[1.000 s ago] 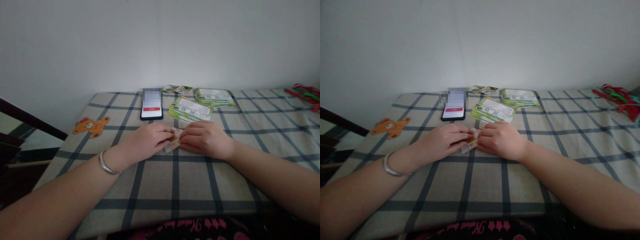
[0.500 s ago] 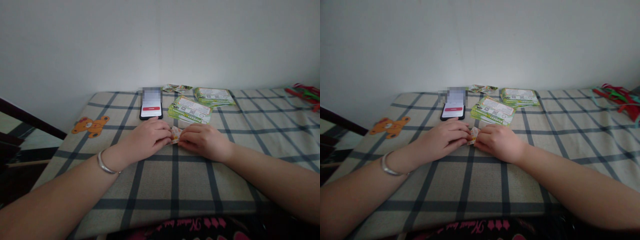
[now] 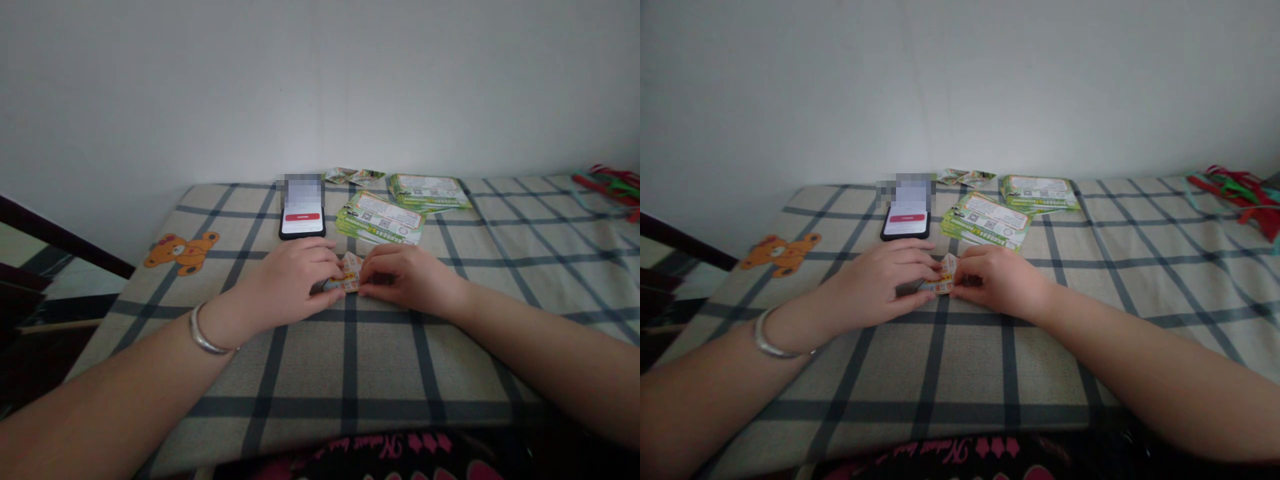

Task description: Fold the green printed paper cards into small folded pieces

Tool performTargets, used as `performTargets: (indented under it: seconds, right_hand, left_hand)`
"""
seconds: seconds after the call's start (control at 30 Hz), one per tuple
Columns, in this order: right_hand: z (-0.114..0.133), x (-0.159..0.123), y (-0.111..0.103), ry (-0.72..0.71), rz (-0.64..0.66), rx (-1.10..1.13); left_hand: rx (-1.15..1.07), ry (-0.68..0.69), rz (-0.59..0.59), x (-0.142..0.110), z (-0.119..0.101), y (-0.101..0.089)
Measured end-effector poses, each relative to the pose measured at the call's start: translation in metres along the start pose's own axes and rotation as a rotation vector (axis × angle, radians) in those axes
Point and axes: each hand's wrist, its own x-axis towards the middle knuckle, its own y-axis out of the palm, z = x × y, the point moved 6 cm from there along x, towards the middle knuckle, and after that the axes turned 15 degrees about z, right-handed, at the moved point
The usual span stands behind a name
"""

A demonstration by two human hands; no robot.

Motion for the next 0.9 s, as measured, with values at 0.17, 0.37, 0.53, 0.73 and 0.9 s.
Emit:
performTargets:
  seconds: [0.17,0.37,0.53,0.73,0.9]
  right_hand:
    - [-0.002,-0.004,-0.002,0.021,0.045,-0.022]
    - [0.001,-0.008,0.001,0.013,0.03,-0.191]
    - [0.009,-0.004,0.003,-0.005,0.015,-0.356]
    - [0.011,-0.001,0.003,0.023,0.015,-0.383]
    - [0.006,0.001,0.003,0.091,0.017,-0.317]
  left_hand:
    - [0.002,-0.018,0.039,0.001,0.001,0.0]
    - [0.134,0.007,0.007,0.003,-0.008,0.0]
    - [0.259,-0.009,-0.009,0.003,-0.015,0.0]
    - [0.303,-0.047,-0.019,0.003,-0.014,0.001]
    - [0.295,-0.116,-0.026,0.005,-0.013,0.002]
